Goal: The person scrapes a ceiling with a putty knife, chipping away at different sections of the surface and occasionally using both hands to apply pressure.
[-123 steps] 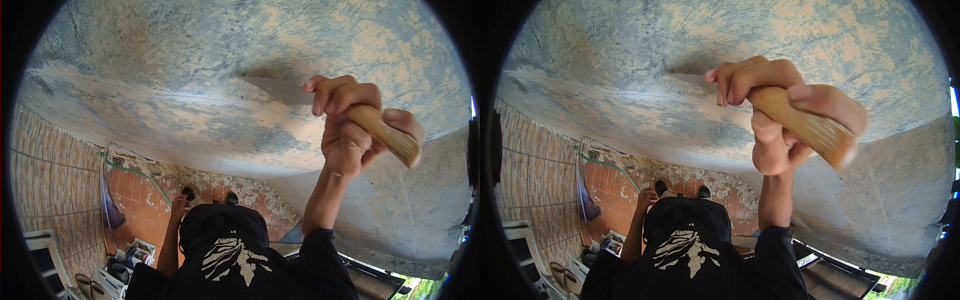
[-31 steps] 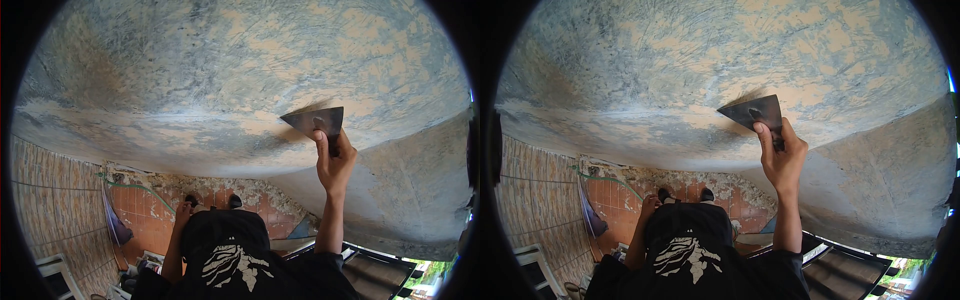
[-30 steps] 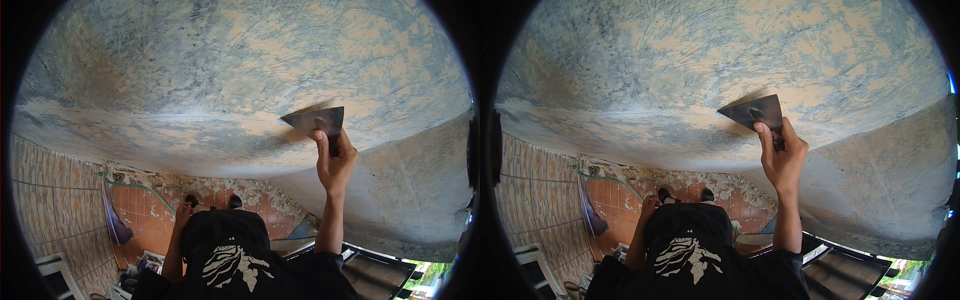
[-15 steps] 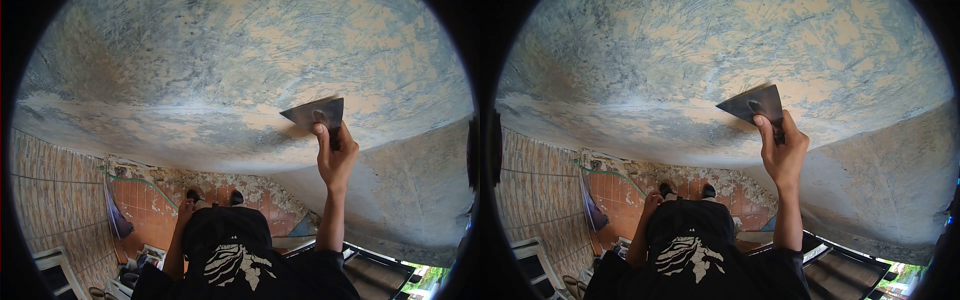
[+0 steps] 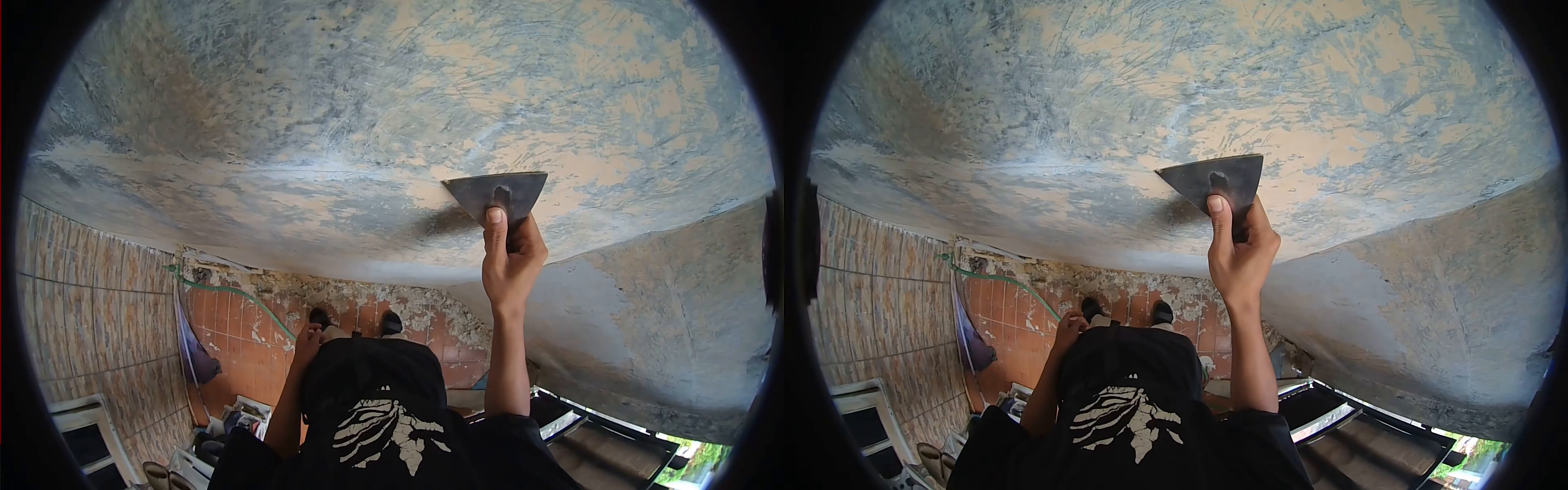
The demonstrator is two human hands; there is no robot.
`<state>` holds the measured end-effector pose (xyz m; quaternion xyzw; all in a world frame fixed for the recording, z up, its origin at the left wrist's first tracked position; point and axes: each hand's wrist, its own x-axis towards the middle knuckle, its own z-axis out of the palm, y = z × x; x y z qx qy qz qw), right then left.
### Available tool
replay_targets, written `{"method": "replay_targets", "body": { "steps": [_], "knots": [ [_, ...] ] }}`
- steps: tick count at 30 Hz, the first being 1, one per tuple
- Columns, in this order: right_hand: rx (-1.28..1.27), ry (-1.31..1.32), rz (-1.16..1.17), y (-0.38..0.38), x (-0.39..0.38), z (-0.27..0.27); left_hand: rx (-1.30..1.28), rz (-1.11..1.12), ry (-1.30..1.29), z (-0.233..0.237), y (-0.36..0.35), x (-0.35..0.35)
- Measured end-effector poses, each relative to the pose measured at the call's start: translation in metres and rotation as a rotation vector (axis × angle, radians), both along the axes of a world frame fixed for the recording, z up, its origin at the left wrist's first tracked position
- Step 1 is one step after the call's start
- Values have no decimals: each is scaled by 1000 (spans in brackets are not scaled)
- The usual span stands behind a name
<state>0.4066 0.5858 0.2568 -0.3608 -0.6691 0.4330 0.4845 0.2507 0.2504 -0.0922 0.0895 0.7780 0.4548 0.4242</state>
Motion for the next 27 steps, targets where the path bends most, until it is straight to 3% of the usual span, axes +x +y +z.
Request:
{"method": "replay_targets", "body": {
  "steps": [10,12,16,27],
  "knots": [
    [-137,161,36,-16,-18,-16,-47,47,-2,13,-2,3],
    [-273,306,47,-26,-28,-26,-50,30,27,19,-2,6],
    [-290,328,67,-23,-27,-7,-17,41,39,22,-5,3],
    [-291,311,11,-39,-35,-24,-47,3,24,26,-2,4]
  ]
}}
